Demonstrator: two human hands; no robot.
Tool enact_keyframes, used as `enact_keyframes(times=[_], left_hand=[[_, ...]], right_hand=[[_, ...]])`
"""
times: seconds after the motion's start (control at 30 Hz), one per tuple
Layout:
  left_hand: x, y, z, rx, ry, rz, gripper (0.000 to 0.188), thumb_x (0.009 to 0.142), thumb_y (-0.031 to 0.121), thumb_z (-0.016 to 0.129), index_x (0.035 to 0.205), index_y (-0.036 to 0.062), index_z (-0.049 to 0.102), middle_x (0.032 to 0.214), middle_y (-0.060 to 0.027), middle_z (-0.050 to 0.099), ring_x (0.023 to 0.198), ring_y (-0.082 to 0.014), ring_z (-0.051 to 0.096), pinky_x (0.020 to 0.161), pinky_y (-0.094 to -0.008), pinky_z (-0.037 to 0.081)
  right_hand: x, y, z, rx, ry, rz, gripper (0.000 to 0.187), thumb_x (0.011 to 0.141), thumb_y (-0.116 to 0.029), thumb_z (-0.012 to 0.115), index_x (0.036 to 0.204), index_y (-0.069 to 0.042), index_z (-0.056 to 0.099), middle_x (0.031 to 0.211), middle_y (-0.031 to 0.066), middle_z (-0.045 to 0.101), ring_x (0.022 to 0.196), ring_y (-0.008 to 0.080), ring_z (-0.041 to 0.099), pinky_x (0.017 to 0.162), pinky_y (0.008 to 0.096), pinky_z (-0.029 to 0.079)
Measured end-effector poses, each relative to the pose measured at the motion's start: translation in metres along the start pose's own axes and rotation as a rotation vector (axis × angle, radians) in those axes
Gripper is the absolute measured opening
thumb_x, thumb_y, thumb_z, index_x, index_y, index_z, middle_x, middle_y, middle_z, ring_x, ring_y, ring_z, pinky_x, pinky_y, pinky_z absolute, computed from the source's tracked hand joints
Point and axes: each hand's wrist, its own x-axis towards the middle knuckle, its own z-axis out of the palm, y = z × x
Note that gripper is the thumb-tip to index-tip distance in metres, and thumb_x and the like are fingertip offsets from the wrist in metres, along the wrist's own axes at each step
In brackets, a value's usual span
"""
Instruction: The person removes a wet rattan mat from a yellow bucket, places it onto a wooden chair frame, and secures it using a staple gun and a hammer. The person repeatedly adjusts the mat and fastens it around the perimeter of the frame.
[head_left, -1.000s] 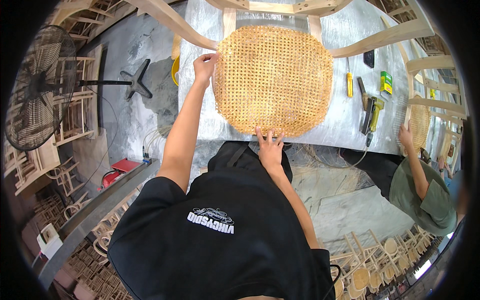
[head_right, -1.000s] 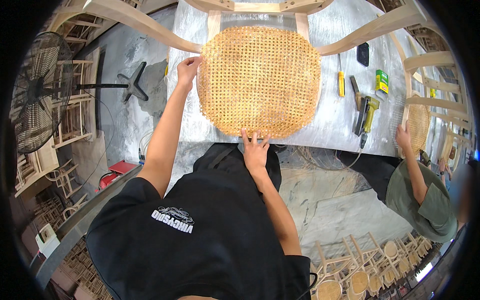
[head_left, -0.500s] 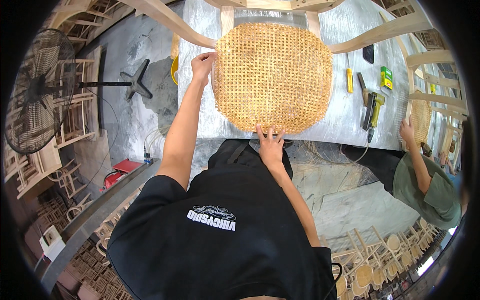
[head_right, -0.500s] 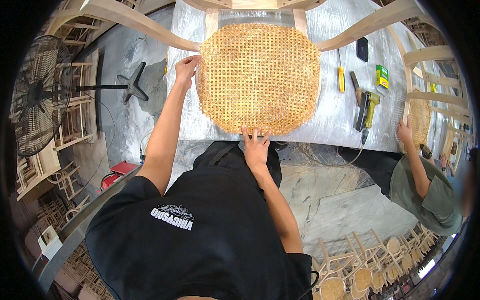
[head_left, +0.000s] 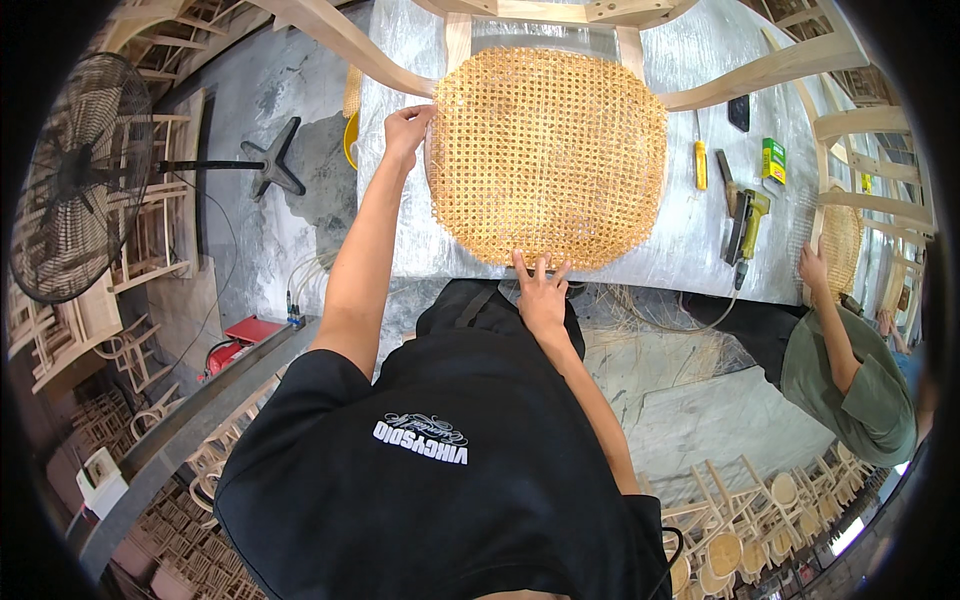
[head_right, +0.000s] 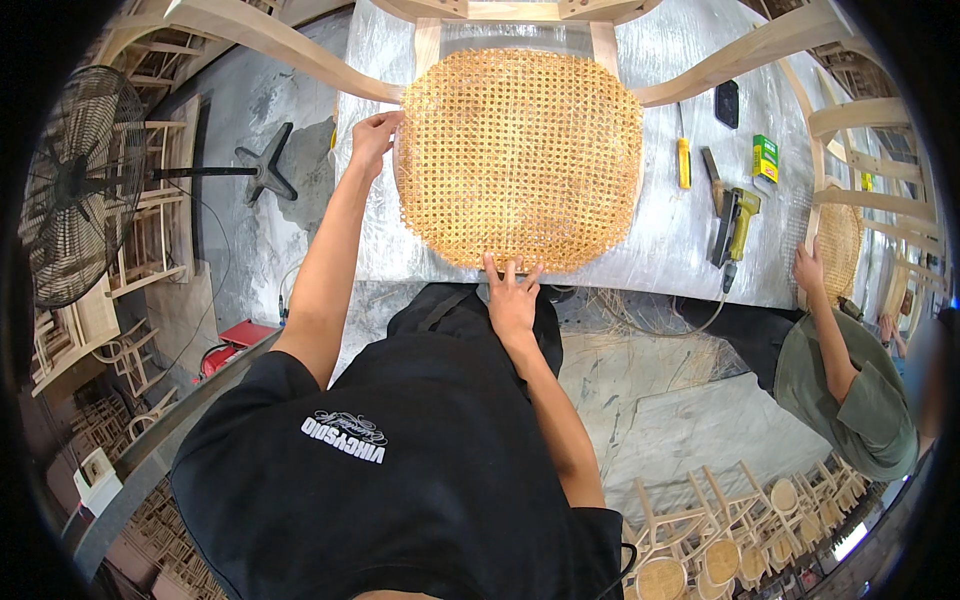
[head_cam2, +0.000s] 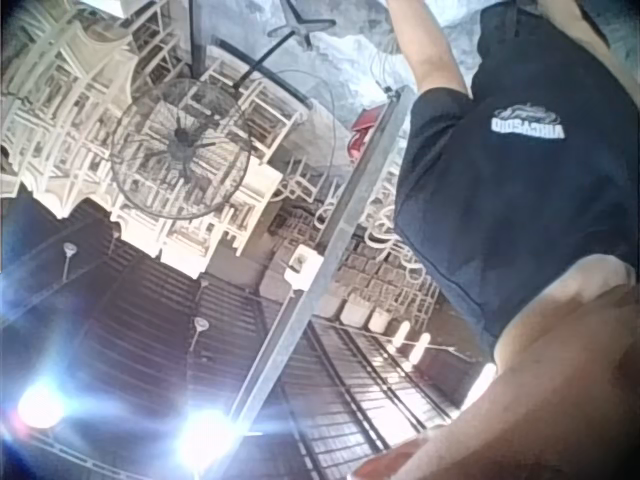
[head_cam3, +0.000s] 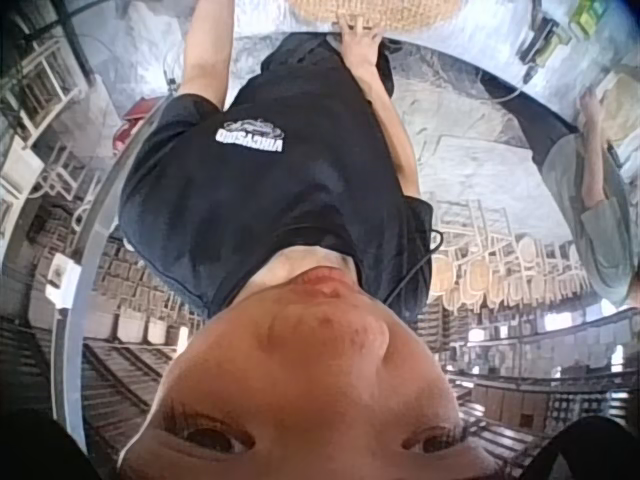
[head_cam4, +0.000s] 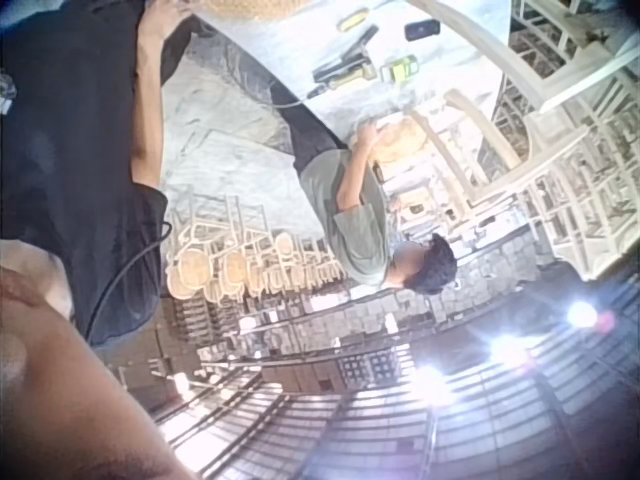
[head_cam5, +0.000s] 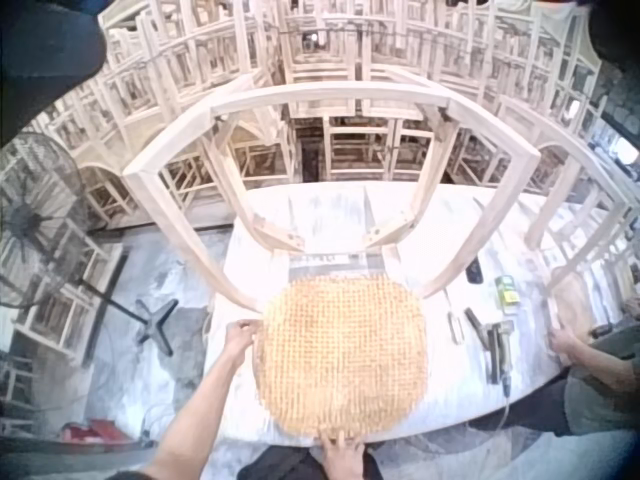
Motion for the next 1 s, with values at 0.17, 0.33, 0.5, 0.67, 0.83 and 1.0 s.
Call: enact_keyframes(times=[0.17,0.33,0.5,0.67,0.83,1.0], left_hand=[[0.0,-0.0006,-0.0023,-0.003,0.005,0.023,0.027,0.09,0.027,0.076,0.105,0.0045,0.073,0.092,-0.0027,0.067,0.086,-0.0141,0.058,0.08,-0.0363,0.045],[-0.0027,0.0018,0.0003,-0.019,0.023,0.045,0.026,0.089,0.023,0.076,0.103,0.0012,0.074,0.091,-0.0044,0.069,0.081,-0.0131,0.059,0.074,-0.0328,0.046],[-0.0026,0.0026,0.001,-0.022,0.052,0.071,0.025,0.088,0.017,0.077,0.097,-0.0055,0.074,0.085,-0.008,0.072,0.067,-0.0105,0.06,0.06,-0.0264,0.047],[-0.0005,0.0005,0.0006,-0.066,0.04,0.068,0.025,0.088,0.017,0.077,0.096,-0.0054,0.073,0.083,-0.0077,0.072,0.064,-0.0107,0.059,0.058,-0.026,0.046],[0.0003,0.0002,0.0008,-0.069,0.039,0.072,0.025,0.088,0.017,0.077,0.096,-0.0057,0.073,0.082,-0.0075,0.072,0.063,-0.0106,0.059,0.057,-0.0262,0.046],[-0.0003,0.0015,0.0007,-0.052,0.041,0.078,0.024,0.087,0.018,0.077,0.096,-0.0047,0.074,0.081,-0.0073,0.071,0.063,-0.0101,0.057,0.056,-0.0263,0.045]], right_hand=[[0.0006,-0.0008,-0.0017,0.002,-0.035,-0.003,0.071,0.093,-0.016,0.059,0.157,-0.032,0.032,0.148,0.0245,0.04,0.129,0.0667,0.039,0.095,0.0596,0.05],[0.0003,-0.0002,-0.0022,0.003,-0.037,0.001,0.071,0.093,-0.016,0.059,0.157,-0.032,0.032,0.148,0.0241,0.04,0.129,0.0671,0.039,0.095,0.0598,0.05],[0.0003,-0.0002,-0.0013,0.002,-0.031,0.003,0.07,0.094,-0.016,0.059,0.157,-0.032,0.034,0.147,0.0235,0.041,0.129,0.0673,0.039,0.095,0.0601,0.05],[0.0008,-0.0008,-0.0006,0.002,-0.031,0.007,0.068,0.094,-0.016,0.058,0.156,-0.032,0.035,0.147,0.0237,0.042,0.129,0.0676,0.039,0.095,0.0602,0.049],[0.0009,-0.0005,0.0016,0.006,-0.023,0.008,0.068,0.094,-0.017,0.058,0.156,-0.033,0.035,0.147,0.0237,0.042,0.128,0.068,0.039,0.095,0.0615,0.049],[0.0013,-0.001,0.0029,0.01,-0.022,0.009,0.07,0.093,-0.017,0.059,0.156,-0.033,0.034,0.148,0.0236,0.041,0.129,0.0683,0.038,0.095,0.0623,0.048]])
